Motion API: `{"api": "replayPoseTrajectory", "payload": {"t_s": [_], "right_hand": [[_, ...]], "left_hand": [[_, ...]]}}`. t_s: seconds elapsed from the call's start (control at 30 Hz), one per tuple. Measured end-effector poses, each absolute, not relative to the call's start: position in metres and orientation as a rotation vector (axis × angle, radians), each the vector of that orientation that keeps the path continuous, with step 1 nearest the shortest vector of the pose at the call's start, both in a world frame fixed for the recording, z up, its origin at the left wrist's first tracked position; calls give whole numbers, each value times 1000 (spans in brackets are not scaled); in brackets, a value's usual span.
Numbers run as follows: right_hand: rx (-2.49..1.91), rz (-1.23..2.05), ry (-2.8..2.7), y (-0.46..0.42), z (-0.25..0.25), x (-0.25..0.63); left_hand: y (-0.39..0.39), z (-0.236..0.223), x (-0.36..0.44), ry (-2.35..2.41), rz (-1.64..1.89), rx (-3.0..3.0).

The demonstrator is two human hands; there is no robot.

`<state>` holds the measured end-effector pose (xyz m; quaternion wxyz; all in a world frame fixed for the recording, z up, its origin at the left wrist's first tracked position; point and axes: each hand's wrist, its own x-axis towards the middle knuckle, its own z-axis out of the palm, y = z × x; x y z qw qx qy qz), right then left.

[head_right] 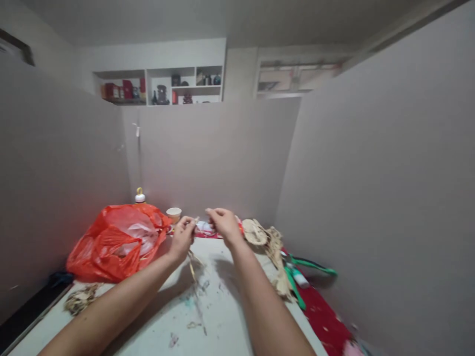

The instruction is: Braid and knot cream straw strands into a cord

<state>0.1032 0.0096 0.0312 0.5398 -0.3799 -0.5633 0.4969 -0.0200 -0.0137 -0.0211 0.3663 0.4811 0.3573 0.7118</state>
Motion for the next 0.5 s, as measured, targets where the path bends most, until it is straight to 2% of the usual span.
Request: {"api": "replayPoseTrajectory", "payload": {"t_s": [0.23, 0.5], "right_hand": [[-747, 1422, -1052, 4, -31, 96], [-680, 1392, -1159, 5, -36, 101]], "left_hand": [[-14, -33, -25, 923, 1730, 1371], [-21, -39, -17, 869, 1621, 1480]]}}
